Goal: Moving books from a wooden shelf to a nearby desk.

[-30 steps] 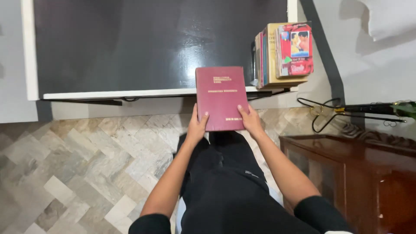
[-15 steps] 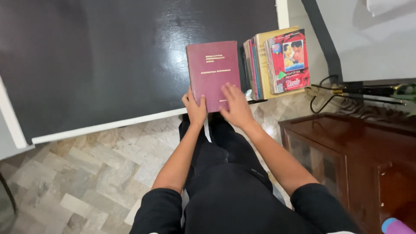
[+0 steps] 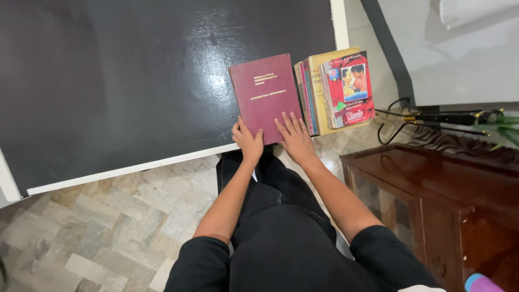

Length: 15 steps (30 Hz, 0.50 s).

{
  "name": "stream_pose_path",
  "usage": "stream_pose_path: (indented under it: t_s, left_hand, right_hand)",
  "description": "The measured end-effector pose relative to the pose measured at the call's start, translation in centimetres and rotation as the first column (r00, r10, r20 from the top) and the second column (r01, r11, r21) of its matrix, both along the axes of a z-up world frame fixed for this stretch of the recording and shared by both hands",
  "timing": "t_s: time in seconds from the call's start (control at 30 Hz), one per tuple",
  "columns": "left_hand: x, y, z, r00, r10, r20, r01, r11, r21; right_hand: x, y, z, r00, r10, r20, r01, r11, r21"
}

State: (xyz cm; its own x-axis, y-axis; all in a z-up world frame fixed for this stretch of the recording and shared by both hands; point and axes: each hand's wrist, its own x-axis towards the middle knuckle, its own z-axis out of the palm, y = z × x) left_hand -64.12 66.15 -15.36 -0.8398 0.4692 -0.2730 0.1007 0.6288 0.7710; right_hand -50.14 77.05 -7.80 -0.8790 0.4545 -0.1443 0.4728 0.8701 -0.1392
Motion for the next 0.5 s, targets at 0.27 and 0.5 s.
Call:
stream_pose_path:
  t_s: [0.27,0.5]
  left_hand:
    - [-0.2,1.1,-0.3,0.999,-0.039,-0.008,0.038,0.999,-0.017]
    - [0.4,0.5,0.1,0.998,-0.057,-0.014,0.057,0.998,0.003]
  right_hand:
    - [0.8,-0.1,-2.5,0.995,-0.065,-0.08,0.062,0.997,-0.034]
    - [0.6,-2.5,-2.3,0.983,-0.135,-0.127,0.133,0.991,-0.021]
